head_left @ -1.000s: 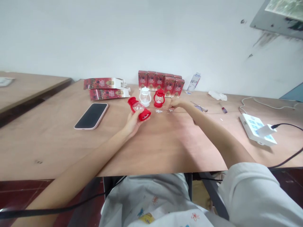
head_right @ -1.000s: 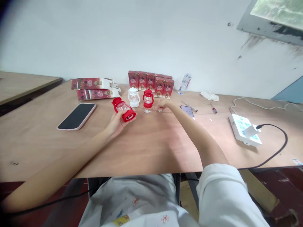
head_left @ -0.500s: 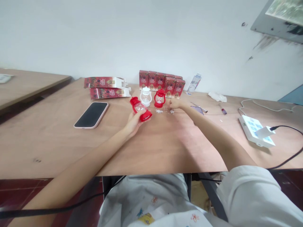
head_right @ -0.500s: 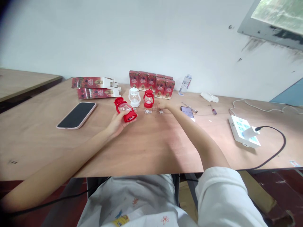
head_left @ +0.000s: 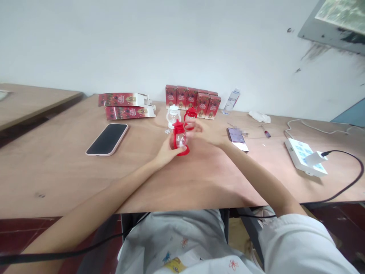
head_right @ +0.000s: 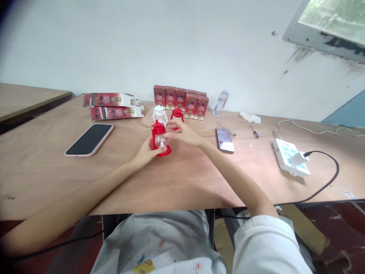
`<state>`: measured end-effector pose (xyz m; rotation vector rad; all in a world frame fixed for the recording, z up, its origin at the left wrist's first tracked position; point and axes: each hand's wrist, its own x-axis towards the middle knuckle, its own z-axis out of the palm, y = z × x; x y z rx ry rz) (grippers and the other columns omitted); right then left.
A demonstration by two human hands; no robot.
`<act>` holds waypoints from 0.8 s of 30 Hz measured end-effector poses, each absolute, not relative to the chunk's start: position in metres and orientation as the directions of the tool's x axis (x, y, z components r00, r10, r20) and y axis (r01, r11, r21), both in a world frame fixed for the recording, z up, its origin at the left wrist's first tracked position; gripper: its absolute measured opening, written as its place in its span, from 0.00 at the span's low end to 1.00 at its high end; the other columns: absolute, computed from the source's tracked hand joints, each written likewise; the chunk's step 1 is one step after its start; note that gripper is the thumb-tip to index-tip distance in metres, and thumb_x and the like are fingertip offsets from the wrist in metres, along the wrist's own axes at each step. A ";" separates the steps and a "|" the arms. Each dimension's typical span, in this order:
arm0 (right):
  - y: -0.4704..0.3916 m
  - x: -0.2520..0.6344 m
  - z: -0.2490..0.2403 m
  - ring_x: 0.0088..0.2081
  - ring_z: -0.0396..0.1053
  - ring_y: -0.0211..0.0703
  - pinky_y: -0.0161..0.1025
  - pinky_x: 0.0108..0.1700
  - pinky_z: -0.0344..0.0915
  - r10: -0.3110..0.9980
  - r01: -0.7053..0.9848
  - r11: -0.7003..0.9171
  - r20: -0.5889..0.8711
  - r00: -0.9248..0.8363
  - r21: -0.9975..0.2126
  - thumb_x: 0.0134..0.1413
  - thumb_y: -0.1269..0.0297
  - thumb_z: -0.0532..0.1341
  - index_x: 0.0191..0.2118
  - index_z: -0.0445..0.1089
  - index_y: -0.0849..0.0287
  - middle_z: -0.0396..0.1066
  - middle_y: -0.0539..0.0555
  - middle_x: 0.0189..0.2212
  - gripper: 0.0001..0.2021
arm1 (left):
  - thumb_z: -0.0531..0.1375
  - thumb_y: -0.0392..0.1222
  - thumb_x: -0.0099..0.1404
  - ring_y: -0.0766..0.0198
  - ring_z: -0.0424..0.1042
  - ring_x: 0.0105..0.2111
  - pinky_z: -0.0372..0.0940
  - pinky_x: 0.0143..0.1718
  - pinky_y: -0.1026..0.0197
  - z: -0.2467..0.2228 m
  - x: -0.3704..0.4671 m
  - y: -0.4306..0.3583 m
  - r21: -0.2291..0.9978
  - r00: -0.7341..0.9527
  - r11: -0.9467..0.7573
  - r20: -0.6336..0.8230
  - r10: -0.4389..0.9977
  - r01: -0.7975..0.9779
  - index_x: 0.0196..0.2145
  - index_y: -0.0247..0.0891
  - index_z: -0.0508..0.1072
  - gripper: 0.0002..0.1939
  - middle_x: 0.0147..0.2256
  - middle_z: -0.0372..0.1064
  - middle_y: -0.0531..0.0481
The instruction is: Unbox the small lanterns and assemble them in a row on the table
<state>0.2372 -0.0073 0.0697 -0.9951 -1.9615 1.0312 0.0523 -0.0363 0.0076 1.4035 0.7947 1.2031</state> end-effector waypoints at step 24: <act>0.100 0.297 0.033 0.43 0.68 0.49 0.48 0.46 0.65 0.912 0.642 0.187 0.374 0.167 -0.743 0.42 0.57 0.65 0.48 0.60 0.60 0.69 0.58 0.41 0.26 | 0.61 0.43 0.58 0.58 0.71 0.47 0.60 0.55 0.51 -0.006 0.049 -0.032 0.937 0.609 -0.332 0.201 0.767 0.109 0.39 0.39 0.73 0.11 0.43 0.72 0.47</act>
